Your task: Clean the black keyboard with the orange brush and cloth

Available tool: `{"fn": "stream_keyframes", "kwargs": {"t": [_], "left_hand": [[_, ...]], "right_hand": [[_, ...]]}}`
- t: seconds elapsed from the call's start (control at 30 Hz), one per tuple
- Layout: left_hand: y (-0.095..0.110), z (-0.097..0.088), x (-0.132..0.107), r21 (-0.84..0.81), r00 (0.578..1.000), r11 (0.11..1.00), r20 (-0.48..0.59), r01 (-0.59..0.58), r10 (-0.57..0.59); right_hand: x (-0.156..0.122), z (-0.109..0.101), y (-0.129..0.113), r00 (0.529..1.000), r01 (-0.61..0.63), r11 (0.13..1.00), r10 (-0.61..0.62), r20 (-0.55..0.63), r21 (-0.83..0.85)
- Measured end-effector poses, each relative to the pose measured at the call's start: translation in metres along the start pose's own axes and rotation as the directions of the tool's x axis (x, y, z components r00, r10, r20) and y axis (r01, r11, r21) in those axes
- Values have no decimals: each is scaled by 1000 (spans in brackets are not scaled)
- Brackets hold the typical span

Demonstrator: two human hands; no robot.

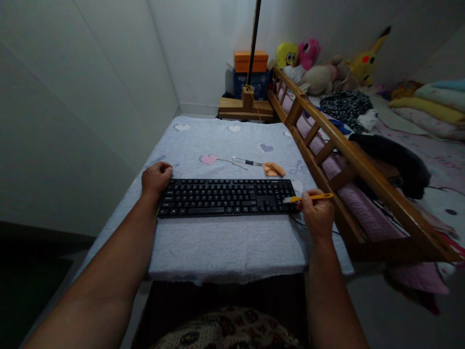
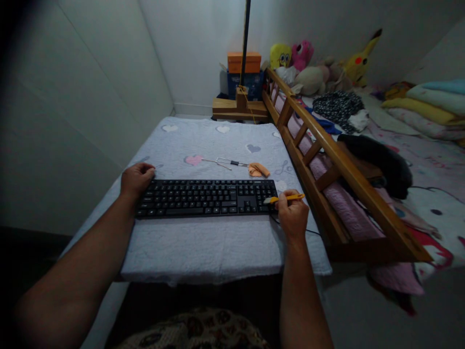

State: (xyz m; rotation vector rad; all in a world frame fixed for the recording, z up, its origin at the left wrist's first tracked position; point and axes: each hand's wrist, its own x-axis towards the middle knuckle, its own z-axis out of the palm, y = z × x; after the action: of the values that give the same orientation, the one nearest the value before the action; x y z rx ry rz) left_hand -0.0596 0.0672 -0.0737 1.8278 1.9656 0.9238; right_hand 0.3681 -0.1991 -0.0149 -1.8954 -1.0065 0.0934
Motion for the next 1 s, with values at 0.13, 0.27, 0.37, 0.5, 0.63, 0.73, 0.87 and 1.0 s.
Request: {"fn": "stream_keyframes", "kwargs": {"t": [0.13, 0.27, 0.37, 0.5, 0.63, 0.73, 0.87, 1.0], "left_hand": [[-2, 1, 1, -4, 1000, 1000, 0, -5, 5], [-2, 1, 0, -10, 1000, 1000, -6, -9, 9], [-1, 1, -1, -7, 1000, 1000, -6, 1, -1], [1, 0, -2, -18, 1000, 1000, -3, 2, -2], [2, -1, -1, -13, 1000, 1000, 5, -5, 5], [2, -1, -1, -4, 1000, 1000, 0, 1, -1], [2, -1, -1, -10, 1000, 1000, 0, 2, -2], [3, -2, -2, -15, 1000, 1000, -13, 2, -2]], "right_hand": [[-3, -4, -2, 1000, 3, 1000, -3, 7, -27], [-6, -13, -7, 1000, 1, 1000, -1, 6, -31], [-8, -14, -6, 999, -22, 999, 21, 27, 39], [-11, -8, -2, 985, -60, 987, 34, 168, 151], [-12, -7, 4, 975, -54, 988, 21, 221, 142], [-9, -14, 9, 982, -39, 995, 20, 189, 94], [-1, -26, 17, 989, -32, 999, 28, 146, 27], [2, -33, 24, 995, -38, 999, 39, 88, -13]]}}
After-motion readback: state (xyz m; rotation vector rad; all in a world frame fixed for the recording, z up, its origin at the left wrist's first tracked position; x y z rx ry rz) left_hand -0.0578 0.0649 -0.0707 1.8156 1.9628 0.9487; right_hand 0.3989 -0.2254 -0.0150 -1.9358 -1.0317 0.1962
